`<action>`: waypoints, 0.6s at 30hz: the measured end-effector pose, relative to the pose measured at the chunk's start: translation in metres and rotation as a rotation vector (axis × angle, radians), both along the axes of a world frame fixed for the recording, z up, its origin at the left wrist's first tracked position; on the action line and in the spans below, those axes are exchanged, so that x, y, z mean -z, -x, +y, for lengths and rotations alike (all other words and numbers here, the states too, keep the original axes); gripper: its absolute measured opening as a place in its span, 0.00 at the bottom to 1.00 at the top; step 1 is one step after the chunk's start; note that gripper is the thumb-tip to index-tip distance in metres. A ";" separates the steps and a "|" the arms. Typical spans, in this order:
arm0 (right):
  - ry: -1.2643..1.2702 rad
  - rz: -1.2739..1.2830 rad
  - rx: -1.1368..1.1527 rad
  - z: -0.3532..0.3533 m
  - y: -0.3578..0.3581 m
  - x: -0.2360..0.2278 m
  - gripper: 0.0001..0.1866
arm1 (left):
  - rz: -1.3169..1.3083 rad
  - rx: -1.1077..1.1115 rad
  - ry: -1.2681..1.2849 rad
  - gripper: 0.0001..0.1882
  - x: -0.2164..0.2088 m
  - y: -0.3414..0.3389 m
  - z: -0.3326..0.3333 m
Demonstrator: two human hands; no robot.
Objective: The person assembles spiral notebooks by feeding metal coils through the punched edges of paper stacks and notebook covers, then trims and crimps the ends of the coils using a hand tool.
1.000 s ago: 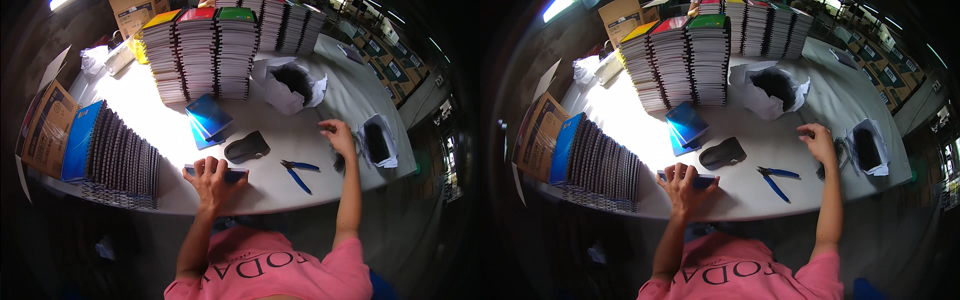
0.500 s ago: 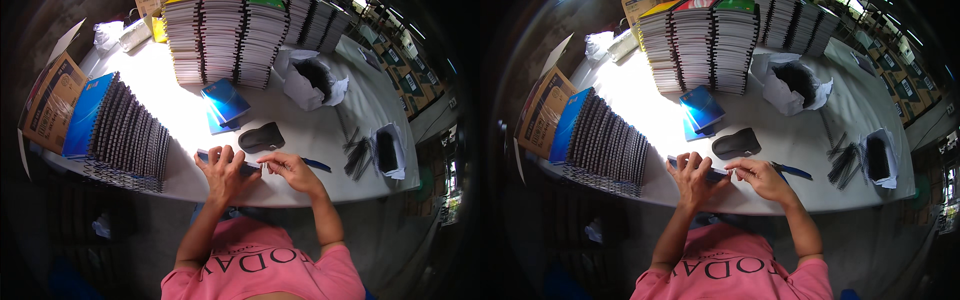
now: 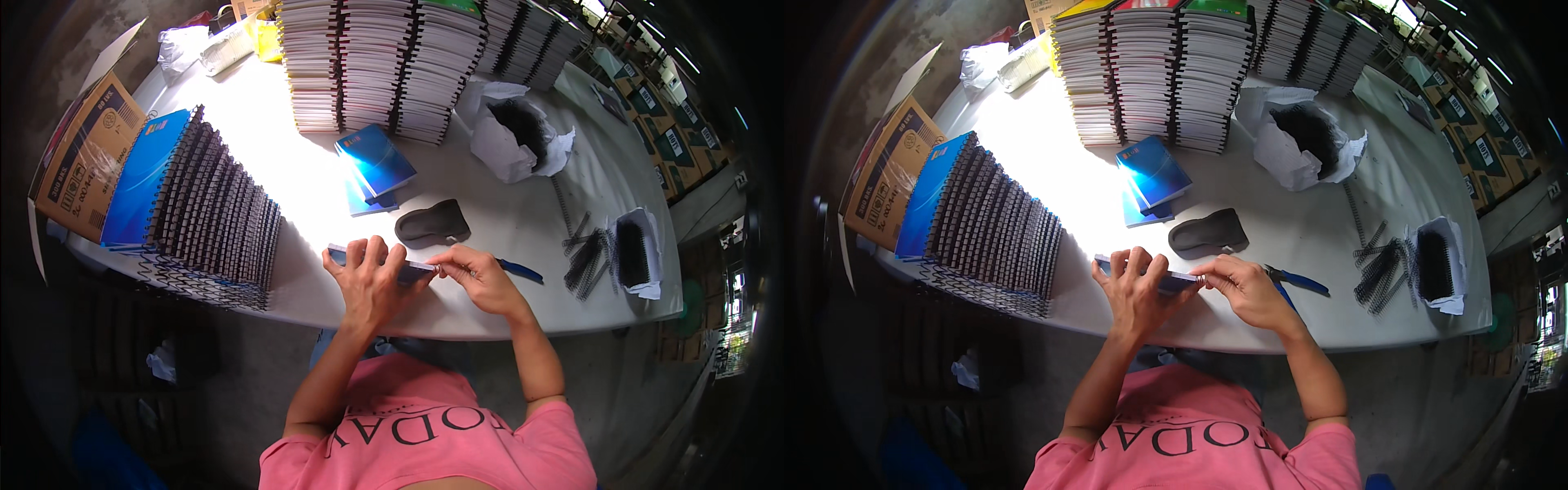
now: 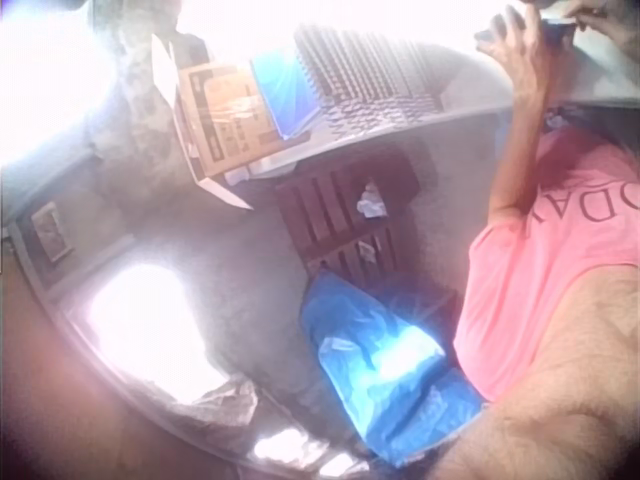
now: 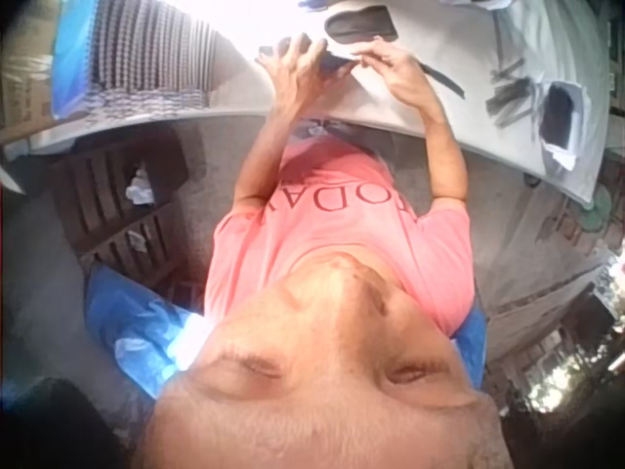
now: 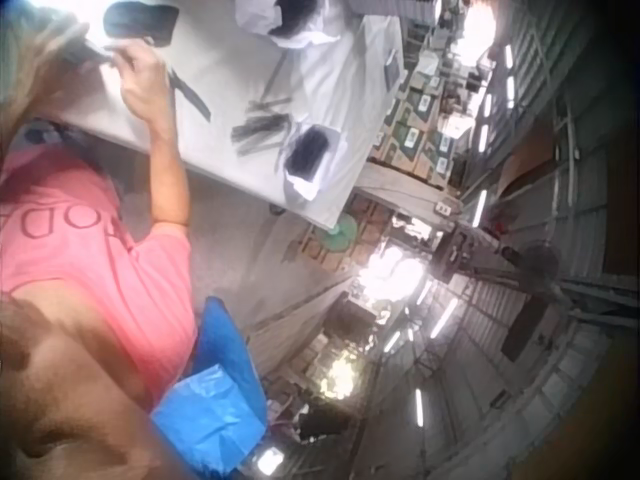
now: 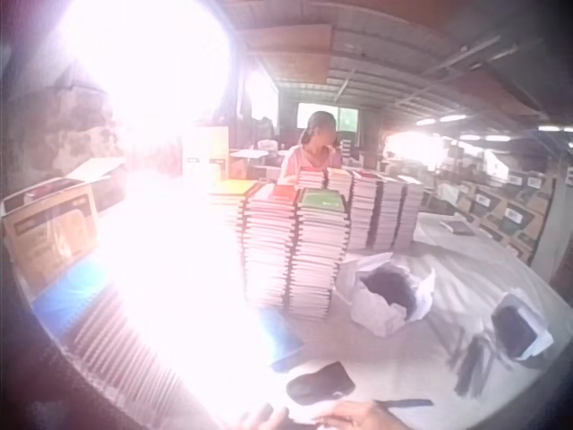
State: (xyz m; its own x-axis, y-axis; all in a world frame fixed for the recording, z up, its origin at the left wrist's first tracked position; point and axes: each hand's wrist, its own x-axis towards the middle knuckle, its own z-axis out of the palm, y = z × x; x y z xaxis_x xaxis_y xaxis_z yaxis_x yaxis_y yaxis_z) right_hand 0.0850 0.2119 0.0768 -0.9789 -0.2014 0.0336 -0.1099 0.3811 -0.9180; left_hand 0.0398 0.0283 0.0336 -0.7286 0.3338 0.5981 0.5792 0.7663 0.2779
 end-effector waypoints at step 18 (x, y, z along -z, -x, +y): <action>-0.125 -0.199 -0.037 0.010 0.006 -0.025 0.08 | -0.037 0.096 -0.008 0.25 0.004 0.004 -0.011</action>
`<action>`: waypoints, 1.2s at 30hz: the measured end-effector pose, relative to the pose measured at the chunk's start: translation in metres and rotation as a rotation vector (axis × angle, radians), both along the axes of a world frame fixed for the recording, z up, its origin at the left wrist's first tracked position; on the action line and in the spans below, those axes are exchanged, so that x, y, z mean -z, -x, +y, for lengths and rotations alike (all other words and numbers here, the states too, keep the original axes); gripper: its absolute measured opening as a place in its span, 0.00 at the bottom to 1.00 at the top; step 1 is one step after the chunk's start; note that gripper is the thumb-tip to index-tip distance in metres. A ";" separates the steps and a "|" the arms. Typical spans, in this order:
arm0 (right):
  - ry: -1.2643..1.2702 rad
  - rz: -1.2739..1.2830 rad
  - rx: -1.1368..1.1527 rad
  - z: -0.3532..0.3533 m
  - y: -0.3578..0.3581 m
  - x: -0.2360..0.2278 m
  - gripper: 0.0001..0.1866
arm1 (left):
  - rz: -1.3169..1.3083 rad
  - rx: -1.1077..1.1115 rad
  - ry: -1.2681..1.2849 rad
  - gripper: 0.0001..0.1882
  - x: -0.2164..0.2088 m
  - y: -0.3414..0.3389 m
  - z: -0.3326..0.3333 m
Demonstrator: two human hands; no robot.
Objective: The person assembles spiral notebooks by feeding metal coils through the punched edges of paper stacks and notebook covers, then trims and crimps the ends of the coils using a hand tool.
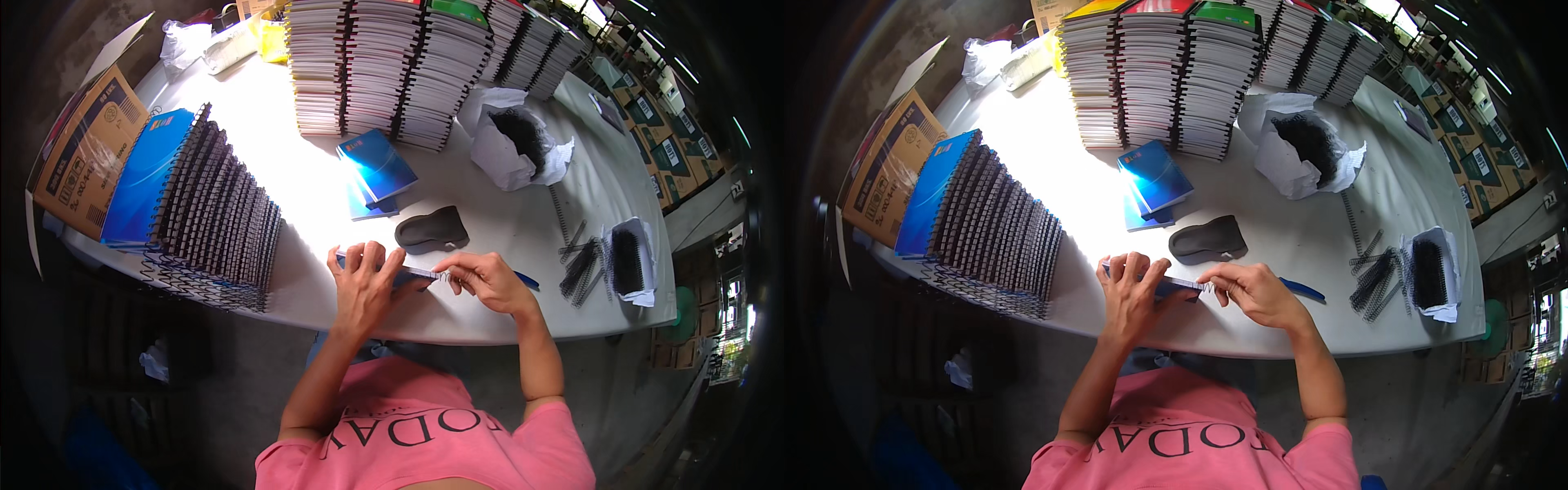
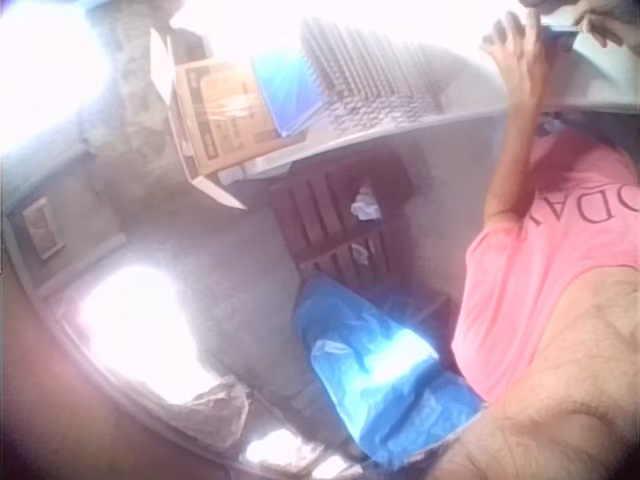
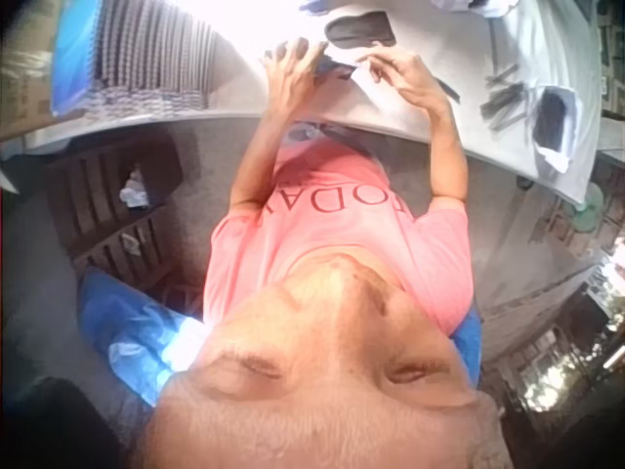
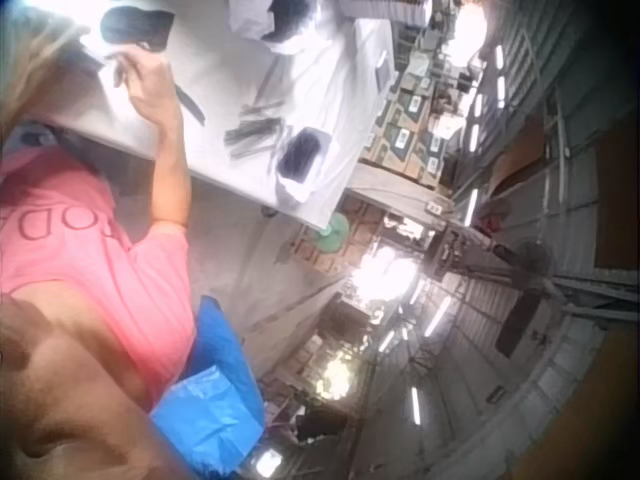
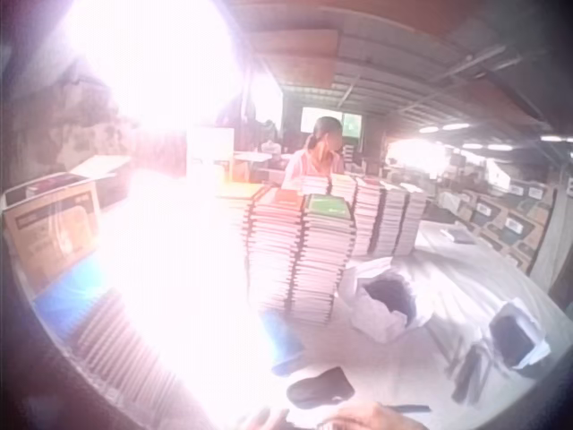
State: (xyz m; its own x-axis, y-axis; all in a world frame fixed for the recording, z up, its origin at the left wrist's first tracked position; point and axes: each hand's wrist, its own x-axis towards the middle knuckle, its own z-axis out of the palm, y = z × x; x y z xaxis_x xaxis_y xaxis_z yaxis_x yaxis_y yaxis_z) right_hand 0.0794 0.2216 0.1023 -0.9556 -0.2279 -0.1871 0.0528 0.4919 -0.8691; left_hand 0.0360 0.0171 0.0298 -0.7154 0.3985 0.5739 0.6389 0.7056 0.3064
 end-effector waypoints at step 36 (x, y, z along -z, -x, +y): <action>0.031 0.303 -0.109 -0.003 0.066 0.037 0.19 | -0.171 0.043 -0.221 0.29 -0.010 0.017 -0.017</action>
